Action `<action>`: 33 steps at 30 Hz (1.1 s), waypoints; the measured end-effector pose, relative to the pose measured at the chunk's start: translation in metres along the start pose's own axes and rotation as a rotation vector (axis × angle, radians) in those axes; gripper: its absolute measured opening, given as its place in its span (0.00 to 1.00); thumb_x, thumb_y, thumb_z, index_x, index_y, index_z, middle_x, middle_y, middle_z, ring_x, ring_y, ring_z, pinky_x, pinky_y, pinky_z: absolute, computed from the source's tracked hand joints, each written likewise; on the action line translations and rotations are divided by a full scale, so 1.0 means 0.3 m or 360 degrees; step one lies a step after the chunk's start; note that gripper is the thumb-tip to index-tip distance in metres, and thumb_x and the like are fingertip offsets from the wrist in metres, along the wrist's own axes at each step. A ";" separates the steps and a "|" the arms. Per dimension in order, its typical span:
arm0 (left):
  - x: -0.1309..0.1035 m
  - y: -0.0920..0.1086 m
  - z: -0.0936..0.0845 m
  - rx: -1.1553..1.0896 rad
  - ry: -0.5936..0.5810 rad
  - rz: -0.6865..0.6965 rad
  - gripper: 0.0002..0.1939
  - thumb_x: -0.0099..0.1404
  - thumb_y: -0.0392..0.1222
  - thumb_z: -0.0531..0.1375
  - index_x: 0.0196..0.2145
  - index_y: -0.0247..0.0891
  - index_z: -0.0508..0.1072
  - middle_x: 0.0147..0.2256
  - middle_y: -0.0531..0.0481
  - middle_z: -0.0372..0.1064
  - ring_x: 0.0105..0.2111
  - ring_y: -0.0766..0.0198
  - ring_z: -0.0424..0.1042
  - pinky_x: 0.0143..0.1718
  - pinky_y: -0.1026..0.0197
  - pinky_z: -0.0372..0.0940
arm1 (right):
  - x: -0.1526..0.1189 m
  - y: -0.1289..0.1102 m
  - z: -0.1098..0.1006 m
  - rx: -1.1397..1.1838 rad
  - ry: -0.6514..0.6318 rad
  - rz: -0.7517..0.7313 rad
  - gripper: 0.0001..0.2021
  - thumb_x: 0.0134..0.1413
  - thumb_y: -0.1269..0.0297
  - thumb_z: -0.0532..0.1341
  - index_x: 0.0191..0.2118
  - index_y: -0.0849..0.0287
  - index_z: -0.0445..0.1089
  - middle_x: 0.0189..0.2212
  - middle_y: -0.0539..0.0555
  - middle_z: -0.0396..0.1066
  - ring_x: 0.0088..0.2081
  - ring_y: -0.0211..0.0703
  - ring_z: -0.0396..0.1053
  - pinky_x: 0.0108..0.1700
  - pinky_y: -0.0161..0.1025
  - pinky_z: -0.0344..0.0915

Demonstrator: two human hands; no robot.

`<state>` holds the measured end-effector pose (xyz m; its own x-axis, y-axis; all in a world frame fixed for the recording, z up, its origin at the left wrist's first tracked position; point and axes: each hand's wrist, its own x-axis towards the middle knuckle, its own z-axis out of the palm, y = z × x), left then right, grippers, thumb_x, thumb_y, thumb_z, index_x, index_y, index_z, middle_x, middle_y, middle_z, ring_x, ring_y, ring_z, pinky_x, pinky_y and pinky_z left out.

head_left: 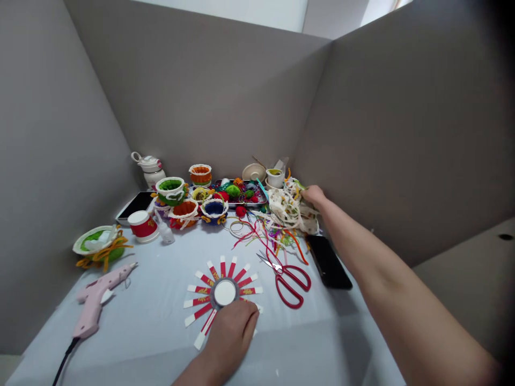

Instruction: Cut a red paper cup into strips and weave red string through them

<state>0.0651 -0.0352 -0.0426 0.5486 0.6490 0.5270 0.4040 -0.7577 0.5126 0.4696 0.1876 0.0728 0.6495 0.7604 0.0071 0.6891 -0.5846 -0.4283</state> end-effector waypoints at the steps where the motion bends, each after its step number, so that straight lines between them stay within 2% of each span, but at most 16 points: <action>1: 0.001 0.001 -0.001 -0.0003 -0.0006 -0.0004 0.11 0.74 0.38 0.51 0.38 0.41 0.73 0.32 0.50 0.78 0.31 0.60 0.79 0.32 0.60 0.72 | 0.011 -0.007 -0.032 0.0047 0.0052 -0.0015 0.19 0.66 0.57 0.63 0.57 0.61 0.69 0.54 0.59 0.70 0.51 0.50 0.72 0.51 0.51 0.73; 5: 0.001 0.005 -0.005 -0.0015 -0.0049 -0.0023 0.12 0.74 0.38 0.51 0.37 0.41 0.73 0.31 0.49 0.78 0.30 0.61 0.78 0.32 0.61 0.72 | 0.057 -0.045 -0.205 0.0244 0.0312 -0.0121 0.16 0.67 0.57 0.61 0.52 0.63 0.71 0.48 0.57 0.73 0.45 0.46 0.73 0.46 0.46 0.73; 7: 0.001 0.005 -0.007 -0.0013 -0.0053 -0.0029 0.11 0.74 0.38 0.51 0.38 0.41 0.73 0.31 0.49 0.78 0.30 0.60 0.78 0.32 0.61 0.72 | 0.072 -0.066 -0.291 0.0336 0.0454 -0.0208 0.14 0.70 0.62 0.55 0.45 0.67 0.73 0.40 0.58 0.75 0.40 0.44 0.73 0.42 0.39 0.71; 10: 0.005 0.002 -0.007 -0.0006 -0.0045 -0.0024 0.11 0.73 0.37 0.51 0.37 0.41 0.73 0.31 0.49 0.78 0.30 0.60 0.79 0.32 0.61 0.73 | 0.075 -0.092 -0.377 0.0451 0.0611 -0.0332 0.14 0.68 0.67 0.50 0.43 0.65 0.73 0.36 0.57 0.74 0.37 0.42 0.70 0.39 0.37 0.67; 14: 0.006 0.010 -0.008 -0.0053 -0.0040 -0.0024 0.09 0.72 0.37 0.53 0.38 0.41 0.73 0.32 0.49 0.78 0.31 0.60 0.79 0.33 0.61 0.75 | 0.053 -0.109 -0.411 0.0546 0.0508 -0.0405 0.07 0.60 0.67 0.58 0.34 0.64 0.72 0.25 0.54 0.70 0.29 0.41 0.66 0.35 0.39 0.66; 16: 0.007 0.023 -0.018 -0.0063 -0.0007 -0.0018 0.08 0.71 0.38 0.55 0.43 0.41 0.73 0.39 0.45 0.79 0.37 0.58 0.80 0.38 0.59 0.76 | 0.038 -0.117 -0.417 0.0598 0.0453 -0.0416 0.06 0.57 0.69 0.60 0.30 0.63 0.71 0.22 0.52 0.68 0.26 0.40 0.63 0.35 0.40 0.66; 18: 0.019 0.039 -0.044 -0.0023 0.0068 -0.0024 0.12 0.71 0.40 0.56 0.50 0.40 0.72 0.50 0.39 0.76 0.46 0.54 0.79 0.44 0.56 0.76 | 0.021 -0.126 -0.428 0.0664 0.0428 -0.0429 0.06 0.57 0.70 0.59 0.29 0.61 0.69 0.21 0.51 0.68 0.24 0.37 0.61 0.33 0.39 0.66; 20: 0.066 0.053 -0.084 0.0025 0.0128 -0.0050 0.14 0.71 0.42 0.56 0.52 0.39 0.71 0.55 0.37 0.72 0.50 0.53 0.77 0.46 0.54 0.75 | 0.001 -0.136 -0.443 0.0733 0.0386 -0.0446 0.05 0.58 0.69 0.59 0.30 0.60 0.68 0.22 0.51 0.68 0.22 0.36 0.59 0.31 0.38 0.66; 22: 0.169 0.064 -0.128 0.0012 0.0104 -0.0050 0.11 0.72 0.42 0.55 0.49 0.39 0.72 0.51 0.39 0.74 0.46 0.55 0.78 0.45 0.55 0.74 | -0.025 -0.145 -0.458 0.0785 0.0315 -0.0463 0.05 0.59 0.67 0.60 0.31 0.59 0.67 0.22 0.50 0.69 0.21 0.35 0.58 0.29 0.37 0.65; 23: 0.246 0.069 -0.144 0.0000 0.0080 -0.0019 0.11 0.72 0.42 0.55 0.48 0.38 0.72 0.47 0.41 0.75 0.45 0.55 0.78 0.47 0.54 0.74 | -0.040 -0.150 -0.465 0.0803 0.0271 -0.0472 0.06 0.59 0.67 0.60 0.31 0.58 0.66 0.22 0.51 0.69 0.21 0.35 0.58 0.27 0.37 0.65; 24: 0.339 0.077 -0.153 0.0001 0.0073 -0.0028 0.11 0.72 0.42 0.56 0.49 0.38 0.72 0.44 0.42 0.76 0.46 0.54 0.77 0.49 0.52 0.72 | -0.058 -0.155 -0.468 0.0817 0.0227 -0.0480 0.06 0.60 0.66 0.60 0.31 0.58 0.66 0.22 0.51 0.70 0.20 0.35 0.59 0.27 0.36 0.64; 26: 0.562 0.099 -0.139 0.0005 0.0095 -0.0079 0.13 0.70 0.41 0.59 0.50 0.36 0.72 0.47 0.41 0.75 0.50 0.52 0.74 0.55 0.49 0.68 | -0.098 -0.168 -0.466 0.0837 0.0158 -0.0499 0.07 0.60 0.67 0.61 0.30 0.58 0.66 0.23 0.52 0.71 0.20 0.34 0.59 0.25 0.34 0.63; 28: 0.798 0.129 -0.078 -0.0039 0.0125 -0.0112 0.20 0.65 0.41 0.65 0.53 0.34 0.71 0.52 0.39 0.73 0.54 0.49 0.71 0.59 0.47 0.64 | -0.143 -0.183 -0.449 0.0853 0.0120 -0.0523 0.07 0.60 0.68 0.60 0.29 0.58 0.65 0.22 0.52 0.71 0.20 0.34 0.60 0.24 0.33 0.61; 30: 1.002 0.160 0.014 -0.0126 0.0127 -0.0131 0.28 0.63 0.44 0.68 0.57 0.32 0.69 0.57 0.36 0.69 0.60 0.44 0.65 0.63 0.44 0.60 | -0.185 -0.197 -0.425 0.0862 0.0115 -0.0549 0.08 0.60 0.70 0.60 0.29 0.59 0.66 0.22 0.51 0.71 0.20 0.34 0.60 0.23 0.32 0.60; 32: 1.138 0.177 0.113 -0.0285 0.0080 -0.0250 0.26 0.63 0.43 0.69 0.56 0.36 0.70 0.58 0.37 0.69 0.62 0.42 0.63 0.64 0.40 0.58 | -0.211 -0.205 -0.417 0.0857 0.0166 -0.0564 0.08 0.60 0.71 0.59 0.29 0.59 0.66 0.21 0.50 0.69 0.20 0.34 0.60 0.24 0.32 0.60; 33: 1.174 0.178 0.158 -0.0398 0.0016 -0.0347 0.19 0.65 0.41 0.67 0.53 0.37 0.72 0.56 0.38 0.70 0.61 0.44 0.64 0.64 0.40 0.58 | -0.216 -0.207 -0.428 0.0851 0.0220 -0.0567 0.08 0.61 0.72 0.59 0.29 0.60 0.66 0.21 0.50 0.68 0.21 0.34 0.60 0.25 0.32 0.60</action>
<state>0.3147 0.1498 0.1382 0.4612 0.7957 0.3927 0.3183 -0.5615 0.7638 0.4261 0.1382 0.2148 0.4712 0.8170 0.3323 0.6379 -0.0555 -0.7681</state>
